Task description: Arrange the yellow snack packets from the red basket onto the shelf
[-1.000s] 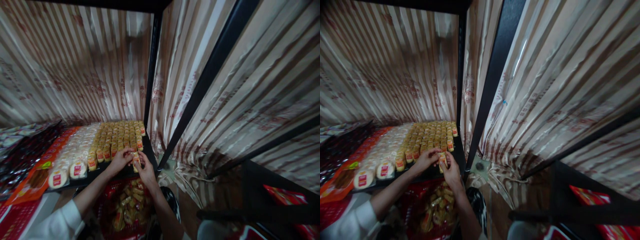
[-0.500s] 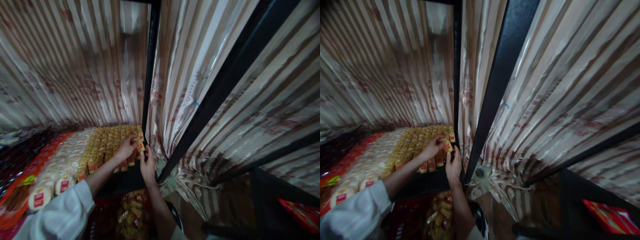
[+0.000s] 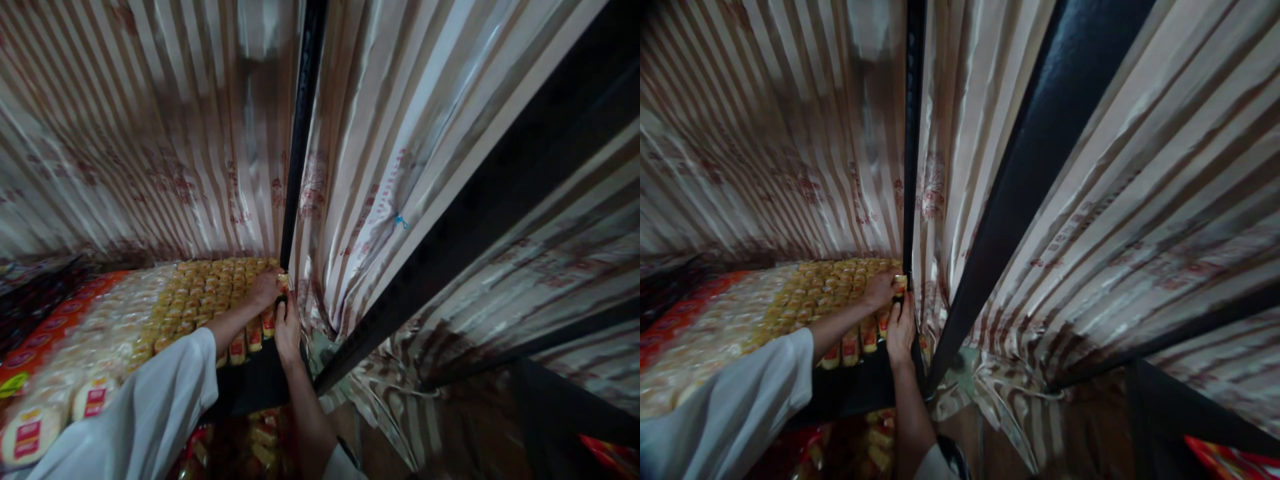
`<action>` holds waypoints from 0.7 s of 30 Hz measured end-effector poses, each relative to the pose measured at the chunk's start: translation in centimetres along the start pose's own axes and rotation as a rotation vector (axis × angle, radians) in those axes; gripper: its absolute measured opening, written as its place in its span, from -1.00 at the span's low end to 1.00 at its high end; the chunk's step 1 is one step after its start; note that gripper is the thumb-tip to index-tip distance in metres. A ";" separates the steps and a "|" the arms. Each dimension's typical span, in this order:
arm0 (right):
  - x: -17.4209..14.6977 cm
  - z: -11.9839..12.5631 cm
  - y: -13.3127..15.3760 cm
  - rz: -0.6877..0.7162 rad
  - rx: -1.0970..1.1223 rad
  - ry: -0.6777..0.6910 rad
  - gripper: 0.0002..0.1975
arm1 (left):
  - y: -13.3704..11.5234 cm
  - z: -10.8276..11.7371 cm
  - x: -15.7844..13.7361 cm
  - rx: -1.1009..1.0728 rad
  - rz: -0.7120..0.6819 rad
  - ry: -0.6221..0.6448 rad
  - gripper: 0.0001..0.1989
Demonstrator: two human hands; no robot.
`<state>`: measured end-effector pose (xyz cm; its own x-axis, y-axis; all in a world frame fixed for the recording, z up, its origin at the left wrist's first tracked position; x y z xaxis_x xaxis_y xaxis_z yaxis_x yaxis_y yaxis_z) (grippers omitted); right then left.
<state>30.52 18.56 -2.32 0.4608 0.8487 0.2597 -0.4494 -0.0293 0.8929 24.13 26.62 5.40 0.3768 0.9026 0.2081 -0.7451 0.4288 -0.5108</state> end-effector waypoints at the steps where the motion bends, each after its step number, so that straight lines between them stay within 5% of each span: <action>1: 0.1 -0.1 -0.1 -0.018 0.002 0.013 -0.44 | 0.3 -0.3 0.2 0.036 -0.009 0.003 -0.68; 10: 1.5 -1.2 -0.8 -0.185 0.070 0.119 -0.42 | 0.9 -2.0 1.2 0.316 -0.009 0.038 -0.74; 21: 1.8 -1.4 -1.2 -0.175 0.025 0.103 -0.43 | 0.3 -2.0 1.8 0.328 0.010 0.035 -0.72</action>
<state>30.81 20.89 -3.44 0.4484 0.8917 0.0619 -0.3498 0.1113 0.9302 25.65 28.28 3.89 0.3834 0.9073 0.1728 -0.8842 0.4146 -0.2151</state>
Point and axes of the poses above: each hand's wrist, its own x-axis towards the middle knuckle, its own z-axis out of the back of the hand, y = z × x, the point moved 1 cm from there along x, towards the middle knuckle
